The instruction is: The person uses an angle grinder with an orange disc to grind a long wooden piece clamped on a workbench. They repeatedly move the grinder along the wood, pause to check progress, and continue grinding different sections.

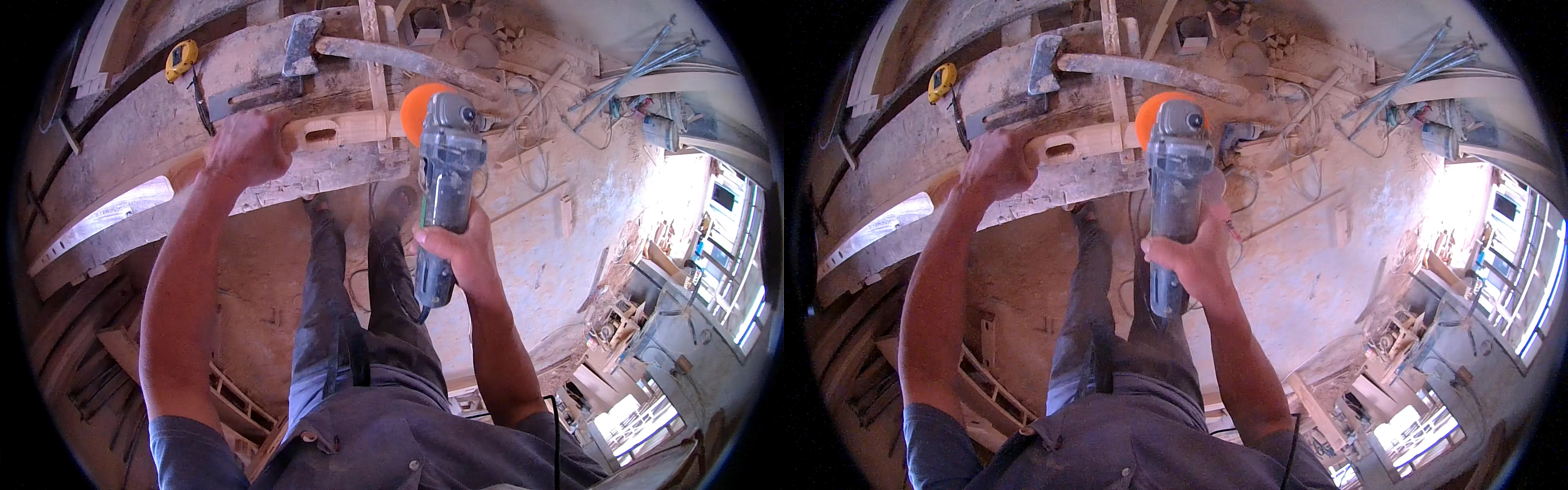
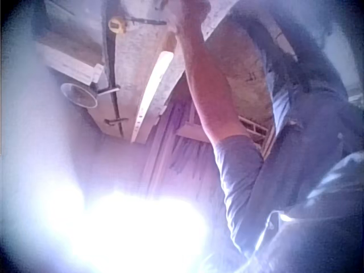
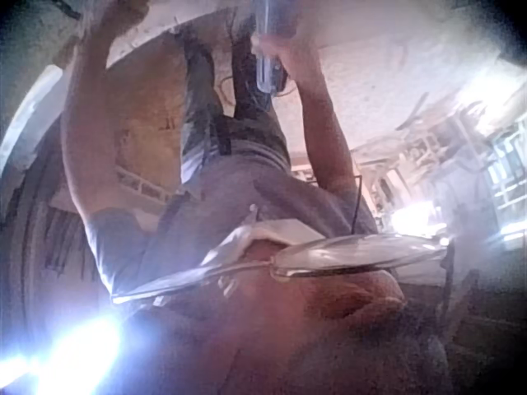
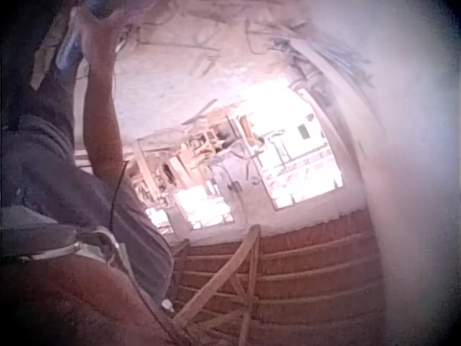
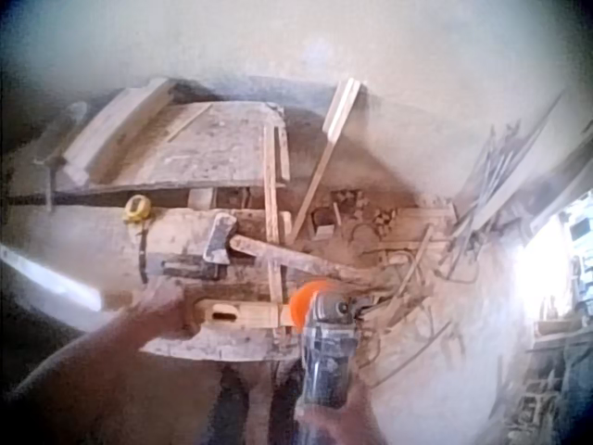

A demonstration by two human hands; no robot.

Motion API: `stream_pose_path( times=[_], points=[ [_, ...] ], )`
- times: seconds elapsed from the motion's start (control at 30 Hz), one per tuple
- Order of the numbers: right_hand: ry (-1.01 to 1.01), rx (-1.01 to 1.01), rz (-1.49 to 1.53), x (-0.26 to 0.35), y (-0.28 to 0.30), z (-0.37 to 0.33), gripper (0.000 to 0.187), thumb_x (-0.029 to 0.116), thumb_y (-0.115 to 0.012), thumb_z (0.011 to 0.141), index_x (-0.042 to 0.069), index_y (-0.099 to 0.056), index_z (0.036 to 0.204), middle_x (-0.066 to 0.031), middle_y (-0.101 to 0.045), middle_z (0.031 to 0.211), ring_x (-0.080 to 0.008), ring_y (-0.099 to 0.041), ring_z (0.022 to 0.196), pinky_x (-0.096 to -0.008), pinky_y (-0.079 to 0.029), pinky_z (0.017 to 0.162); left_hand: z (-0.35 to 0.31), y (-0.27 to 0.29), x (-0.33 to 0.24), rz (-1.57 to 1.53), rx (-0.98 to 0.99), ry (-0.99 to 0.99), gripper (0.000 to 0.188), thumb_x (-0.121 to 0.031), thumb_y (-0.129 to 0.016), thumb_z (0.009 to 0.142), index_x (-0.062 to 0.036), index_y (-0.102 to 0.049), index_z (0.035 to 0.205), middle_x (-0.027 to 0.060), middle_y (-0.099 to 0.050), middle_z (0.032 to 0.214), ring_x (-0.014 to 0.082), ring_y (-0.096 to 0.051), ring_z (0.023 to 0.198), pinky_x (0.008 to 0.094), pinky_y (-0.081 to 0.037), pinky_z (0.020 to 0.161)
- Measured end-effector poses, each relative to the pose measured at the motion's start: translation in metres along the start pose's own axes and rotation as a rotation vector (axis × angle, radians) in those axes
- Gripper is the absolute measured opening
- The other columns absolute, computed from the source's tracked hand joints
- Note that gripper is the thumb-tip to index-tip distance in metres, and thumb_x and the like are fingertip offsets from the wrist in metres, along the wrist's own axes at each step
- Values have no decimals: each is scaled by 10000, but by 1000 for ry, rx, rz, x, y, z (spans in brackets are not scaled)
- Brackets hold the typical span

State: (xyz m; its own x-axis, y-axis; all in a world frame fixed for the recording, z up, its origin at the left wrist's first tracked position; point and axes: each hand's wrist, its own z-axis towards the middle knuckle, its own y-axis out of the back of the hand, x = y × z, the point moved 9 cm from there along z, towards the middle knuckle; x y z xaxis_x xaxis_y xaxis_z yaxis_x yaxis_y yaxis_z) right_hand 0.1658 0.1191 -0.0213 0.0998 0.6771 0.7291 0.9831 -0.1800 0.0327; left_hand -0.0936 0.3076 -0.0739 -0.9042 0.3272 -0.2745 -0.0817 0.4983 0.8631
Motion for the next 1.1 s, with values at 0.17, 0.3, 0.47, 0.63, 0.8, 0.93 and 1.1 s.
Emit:
stream_pose_path(
  times=[0.17, 0.3, 0.47, 0.63, 0.8, 0.93, 1.1],
  points=[
    [41, 20, -48, -8, -1, -7, 420, 146, -830, 736, -10, -650, 1082, -66, -702, 858, -167, -714, 748, -324, -581, 694, -3, -3, -4, 24, -69, -67, 379, -129, -704, 759, -102, -747, 1134, 239, -750, 929, 425, -738, 912, 534, -578, 803],
    [-19, 0, -5, 7, -6, -1, 426, 137, -836, 732, 7, -654, 1094, -60, -691, 872, -160, -695, 765, -330, -572, 717, -9, -6, -1, 1, -116, -66, 378, -114, -707, 765, -98, -731, 1141, 229, -752, 936, 418, -738, 907, 528, -573, 796],
    [14, -25, 0, 1, -3, -10, 402, 140, -835, 736, 9, -663, 1075, -62, -692, 867, -163, -696, 756, -328, -570, 707, -9, -9, -1, 1, -97, -79, 359, -109, -709, 772, -116, -724, 1130, 208, -757, 964, 416, -736, 920, 529, -565, 797],
    [-12, 30, -14, 1, -10, -8, 390, 115, -834, 734, -2, -659, 1063, -79, -694, 854, -185, -717, 718, -331, -581, 669, -16, -5, -5, -37, -214, -84, 331, -93, -728, 748, -107, -704, 1078, 195, -749, 972, 414, -733, 930, 532, -561, 789],
    [-14, -54, 35, 17, -7, -10, 419, 114, -827, 742, -19, -635, 1089, -77, -688, 854, -180, -704, 706, -333, -575, 666, -23, -7, -9, 15, -245, -107, 346, -76, -724, 744, -104, -644, 1079, 175, -719, 1047, 399, -715, 1012, 525, -559, 831],
    [18, -12, -21, 10, -7, -18, 406, 110, -820, 752, -31, -632, 1083, -86, -694, 848, -177, -712, 707, -333, -582, 651, -23, -12, -11, 31, -214, -98, 391, -77, -729, 743, -113, -624, 1118, 158, -703, 1073, 385, -699, 1061, 522, -557, 864],
    [-45, -26, 17, 20, -13, -9, 398, 107, -821, 751, -31, -626, 1069, -87, -689, 833, -181, -716, 684, -338, -586, 632, -25, -15, -10, 42, -286, -92, 361, -62, -687, 799, -118, -664, 1155, 145, -691, 1015, 383, -683, 1023, 519, -550, 852]
  ],
)
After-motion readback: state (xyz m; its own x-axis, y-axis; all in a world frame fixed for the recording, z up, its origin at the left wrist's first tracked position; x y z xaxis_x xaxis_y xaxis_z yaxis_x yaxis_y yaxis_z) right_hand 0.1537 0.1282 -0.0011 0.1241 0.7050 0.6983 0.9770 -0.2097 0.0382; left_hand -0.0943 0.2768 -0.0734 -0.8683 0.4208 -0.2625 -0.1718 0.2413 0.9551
